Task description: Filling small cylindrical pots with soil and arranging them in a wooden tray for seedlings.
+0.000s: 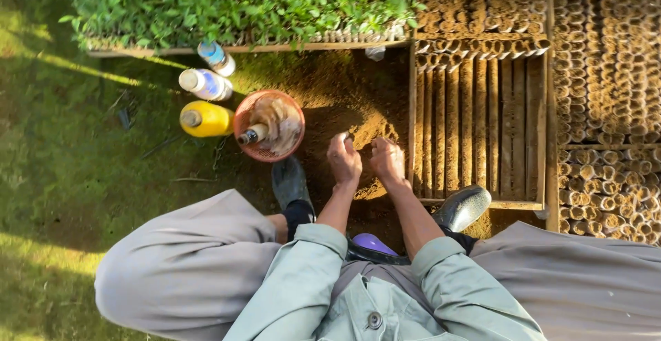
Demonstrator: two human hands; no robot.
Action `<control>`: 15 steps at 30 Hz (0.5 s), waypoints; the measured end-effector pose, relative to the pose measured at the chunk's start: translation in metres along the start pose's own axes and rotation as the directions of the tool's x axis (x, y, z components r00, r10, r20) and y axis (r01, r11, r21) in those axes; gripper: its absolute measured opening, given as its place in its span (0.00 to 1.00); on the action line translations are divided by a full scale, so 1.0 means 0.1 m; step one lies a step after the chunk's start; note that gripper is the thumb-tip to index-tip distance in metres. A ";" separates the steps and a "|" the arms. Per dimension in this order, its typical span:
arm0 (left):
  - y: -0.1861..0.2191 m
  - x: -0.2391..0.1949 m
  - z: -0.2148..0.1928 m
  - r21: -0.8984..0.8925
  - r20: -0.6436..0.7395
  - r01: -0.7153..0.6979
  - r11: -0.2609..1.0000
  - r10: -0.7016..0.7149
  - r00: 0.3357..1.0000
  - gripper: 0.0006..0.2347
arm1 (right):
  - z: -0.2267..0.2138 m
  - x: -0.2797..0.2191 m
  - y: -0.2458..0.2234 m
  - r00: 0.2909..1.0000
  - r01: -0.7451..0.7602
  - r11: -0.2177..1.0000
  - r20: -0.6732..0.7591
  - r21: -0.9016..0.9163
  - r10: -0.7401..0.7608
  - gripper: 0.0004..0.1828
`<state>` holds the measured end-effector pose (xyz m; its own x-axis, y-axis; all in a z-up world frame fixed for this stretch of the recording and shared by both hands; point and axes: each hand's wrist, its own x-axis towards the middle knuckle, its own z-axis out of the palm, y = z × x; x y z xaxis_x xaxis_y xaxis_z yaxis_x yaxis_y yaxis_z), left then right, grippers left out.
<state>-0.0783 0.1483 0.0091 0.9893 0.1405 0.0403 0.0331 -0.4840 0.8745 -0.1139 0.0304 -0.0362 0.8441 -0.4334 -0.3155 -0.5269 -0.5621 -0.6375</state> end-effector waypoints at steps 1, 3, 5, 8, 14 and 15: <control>-0.03 0.02 -0.01 0.000 -0.013 0.011 1.000 -0.011 1.000 0.05 | -0.04 -0.05 -0.08 1.000 0.009 1.000 0.012 -0.007 -0.009 0.15; -0.07 0.06 -0.01 0.201 -0.036 0.139 0.970 -0.134 0.990 0.16 | -0.15 -0.15 -0.23 0.998 0.000 0.970 0.057 -0.242 0.014 0.30; 0.02 0.10 -0.10 0.092 -0.039 0.166 0.982 -0.163 0.986 0.12 | 0.17 0.02 0.11 0.996 0.015 0.973 0.086 -0.232 0.005 0.22; -0.03 0.20 -0.06 -0.076 -0.027 0.224 0.972 -0.227 0.974 0.09 | 0.21 0.15 0.18 0.997 0.000 0.982 0.076 -0.188 0.014 0.18; -0.21 0.33 0.15 -0.225 -0.038 0.398 0.890 -0.416 0.908 0.08 | -0.27 0.23 -0.46 0.996 0.079 0.997 -0.038 -0.005 -0.079 0.10; -0.16 0.37 0.14 -0.245 -0.046 0.416 0.876 -0.439 0.897 0.09 | -0.43 0.24 -0.66 0.993 0.091 0.995 -0.079 0.034 -0.088 0.13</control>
<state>-0.0402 0.1489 -0.0107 0.8666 0.3784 -0.3254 0.4056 -0.1539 0.9010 -0.0634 0.0269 0.0286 0.8768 -0.4367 -0.2012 -0.4441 -0.5750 -0.6871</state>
